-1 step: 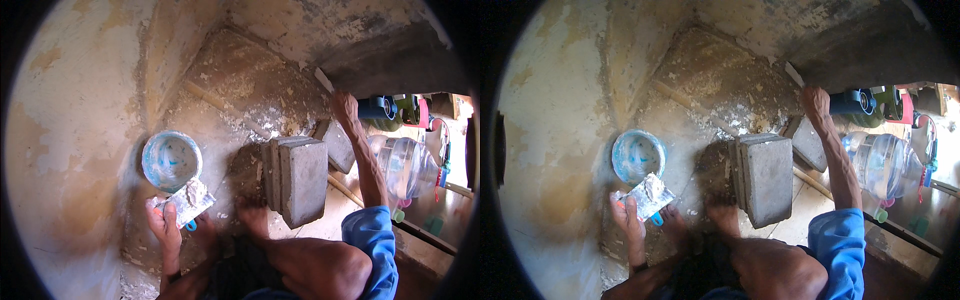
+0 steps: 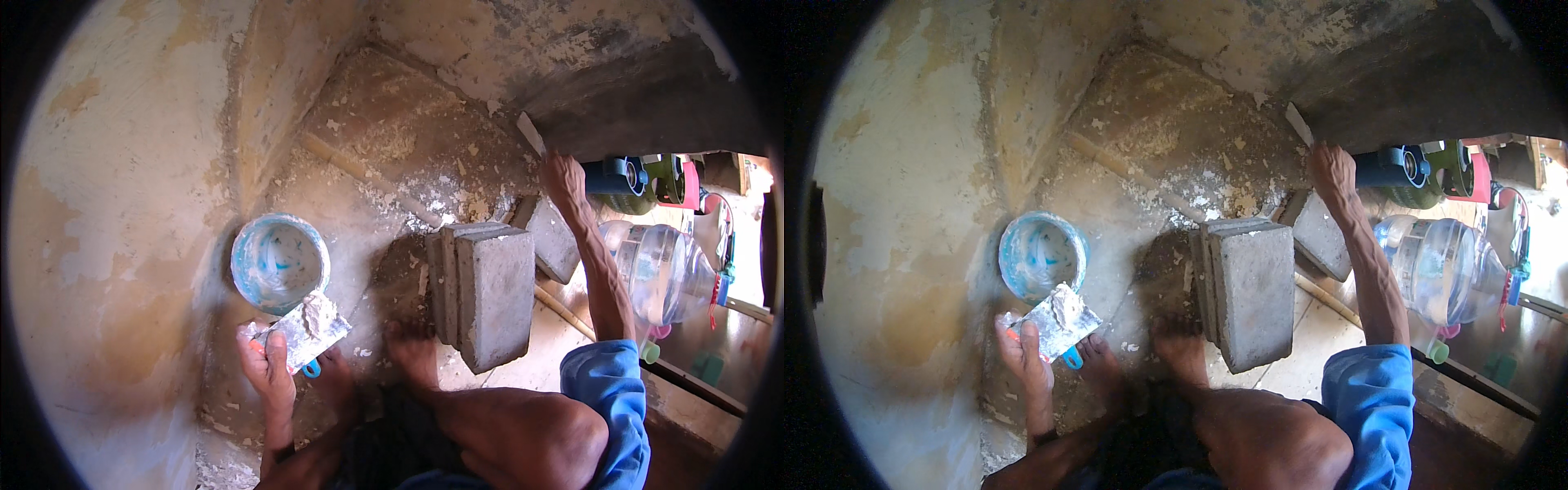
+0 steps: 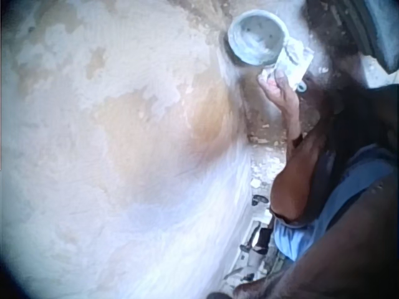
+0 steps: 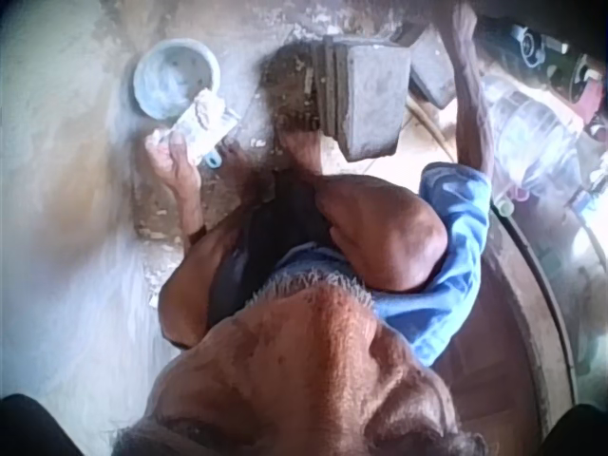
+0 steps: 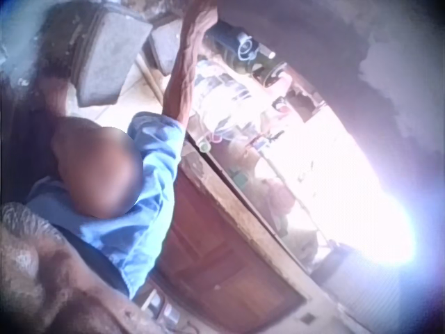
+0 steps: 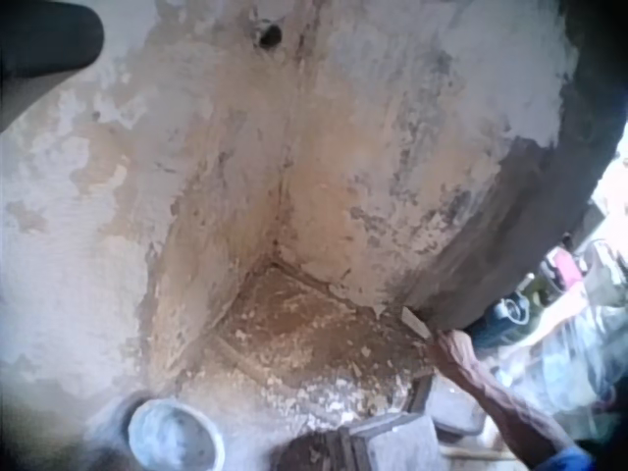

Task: The person applies plaster to the corner and lower part of a wall using a putty knife and a hawk.

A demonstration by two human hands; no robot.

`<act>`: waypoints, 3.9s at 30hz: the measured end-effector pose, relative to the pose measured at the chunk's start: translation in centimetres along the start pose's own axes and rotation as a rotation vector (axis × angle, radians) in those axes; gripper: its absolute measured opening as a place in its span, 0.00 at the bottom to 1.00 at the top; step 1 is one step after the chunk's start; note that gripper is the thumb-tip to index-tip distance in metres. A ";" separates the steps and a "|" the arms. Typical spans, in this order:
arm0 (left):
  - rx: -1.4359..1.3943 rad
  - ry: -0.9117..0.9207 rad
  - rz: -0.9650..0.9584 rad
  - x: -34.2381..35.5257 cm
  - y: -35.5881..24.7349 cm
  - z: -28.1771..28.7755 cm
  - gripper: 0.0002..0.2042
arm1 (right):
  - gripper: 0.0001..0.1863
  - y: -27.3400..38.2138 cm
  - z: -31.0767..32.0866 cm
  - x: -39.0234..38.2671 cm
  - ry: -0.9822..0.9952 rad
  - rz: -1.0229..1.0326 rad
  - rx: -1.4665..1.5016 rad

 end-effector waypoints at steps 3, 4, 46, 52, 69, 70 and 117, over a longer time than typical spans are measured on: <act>-0.019 -0.020 0.031 -0.1 0.4 0.1 0.16 | 0.12 0.7 -2.1 -0.5 0.061 0.044 0.058; -0.041 -0.001 0.054 0.0 0.7 -0.1 0.16 | 0.12 0.7 -3.2 -0.5 0.124 0.041 0.067; -0.027 0.038 0.070 0.2 1.6 -0.4 0.18 | 0.16 0.7 -4.7 -0.5 0.087 -0.025 0.101; -0.009 0.013 0.075 0.0 1.8 -0.1 0.17 | 0.13 5.2 -3.6 2.0 0.086 0.007 0.209; -0.025 -0.023 0.089 -0.2 2.1 0.6 0.17 | 0.13 3.4 -0.9 0.5 0.070 -0.021 0.103; -0.003 -0.012 0.077 -0.2 2.0 0.4 0.16 | 0.13 3.9 0.0 0.4 -0.006 0.046 0.152; -0.106 -0.250 0.116 -10.4 3.9 5.1 0.15 | 0.03 12.0 3.1 4.8 0.011 0.973 -0.956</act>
Point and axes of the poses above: each hand's wrist, its own x-axis towards the middle knuckle, its own z-axis out of the back of the hand, y = z × x, the point moved 10 cm from there along x, towards the middle knuckle, and after that the axes turned 3 degrees about -z, right-handed, at the moved point
